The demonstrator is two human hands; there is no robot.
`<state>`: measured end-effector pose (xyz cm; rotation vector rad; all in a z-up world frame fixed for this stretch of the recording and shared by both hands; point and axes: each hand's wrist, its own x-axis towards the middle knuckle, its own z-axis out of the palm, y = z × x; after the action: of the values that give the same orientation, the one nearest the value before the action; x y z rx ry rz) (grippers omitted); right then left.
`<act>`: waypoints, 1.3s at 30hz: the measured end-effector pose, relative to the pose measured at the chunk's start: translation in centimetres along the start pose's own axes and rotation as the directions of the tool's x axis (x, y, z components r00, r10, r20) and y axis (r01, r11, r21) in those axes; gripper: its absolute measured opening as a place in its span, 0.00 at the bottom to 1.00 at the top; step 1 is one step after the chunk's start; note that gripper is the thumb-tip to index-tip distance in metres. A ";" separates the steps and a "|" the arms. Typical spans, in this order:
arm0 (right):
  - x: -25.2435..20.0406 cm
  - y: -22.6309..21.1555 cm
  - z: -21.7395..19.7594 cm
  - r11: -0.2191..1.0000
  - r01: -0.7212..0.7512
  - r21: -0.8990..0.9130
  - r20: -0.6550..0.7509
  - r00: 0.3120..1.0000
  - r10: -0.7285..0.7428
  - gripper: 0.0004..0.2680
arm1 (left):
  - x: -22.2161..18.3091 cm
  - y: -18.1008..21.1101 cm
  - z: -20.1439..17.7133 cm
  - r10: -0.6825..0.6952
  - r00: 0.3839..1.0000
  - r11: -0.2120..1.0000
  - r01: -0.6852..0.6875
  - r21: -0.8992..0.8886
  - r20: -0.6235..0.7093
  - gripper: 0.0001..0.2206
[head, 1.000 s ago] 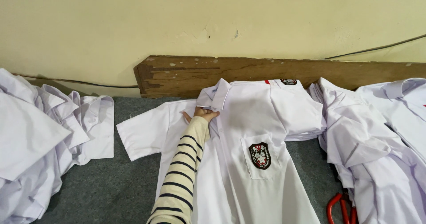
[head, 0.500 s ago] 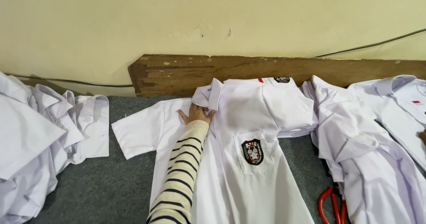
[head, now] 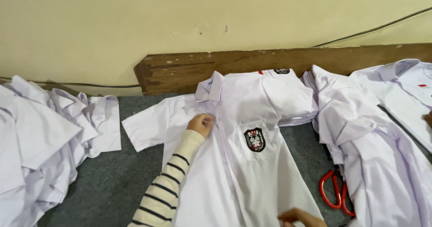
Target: Inspecting and folding white school uniform shirts on a work table
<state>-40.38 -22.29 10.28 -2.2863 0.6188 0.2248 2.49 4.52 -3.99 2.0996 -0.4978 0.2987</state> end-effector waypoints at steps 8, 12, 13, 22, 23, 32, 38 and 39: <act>17.3 -14.3 9.7 0.672 0.739 0.042 -0.098 0.672 -0.734 0.05 | -8.7 10.4 0.7 -0.472 0.882 0.717 0.381 -0.584 -0.003 0.07; 24.7 -12.8 14.1 0.682 0.712 -0.166 -0.135 0.669 -0.731 0.12 | -8.7 7.5 2.1 -0.458 0.878 0.787 0.330 -0.522 -0.136 0.05; 24.9 -12.3 14.1 0.682 0.713 -0.164 -0.142 0.667 -0.731 0.12 | -8.9 7.5 2.1 -0.452 0.881 0.791 0.325 -0.518 -0.138 0.05; 27.0 -9.9 12.7 0.622 0.775 -0.112 -0.138 0.608 -0.782 0.04 | -9.7 8.1 2.1 -0.316 0.937 0.920 0.265 -0.288 -0.150 0.08; 27.2 -9.7 12.8 0.646 0.756 -0.103 -0.152 0.630 -0.761 0.02 | -9.8 8.3 2.0 -0.280 0.950 0.940 0.242 -0.240 -0.140 0.06; 27.9 -9.1 13.6 0.717 0.690 -0.100 -0.177 0.697 -0.695 0.03 | -10.2 7.8 3.4 0.014 0.999 0.997 -0.011 0.077 -0.033 0.10; 27.4 -9.6 13.6 0.774 0.626 -0.098 -0.207 0.747 -0.631 0.04 | -10.0 7.8 3.4 0.026 0.999 0.993 -0.029 0.116 0.030 0.06; 27.3 -9.7 13.7 0.787 0.608 -0.101 -0.219 0.758 -0.614 0.04 | -10.0 8.0 3.2 0.004 0.999 0.991 -0.011 0.134 0.051 0.05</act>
<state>-11.53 -16.72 -2.55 -2.4229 -0.0531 -0.3754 -9.99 0.22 -3.74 2.2411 -0.5284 0.2918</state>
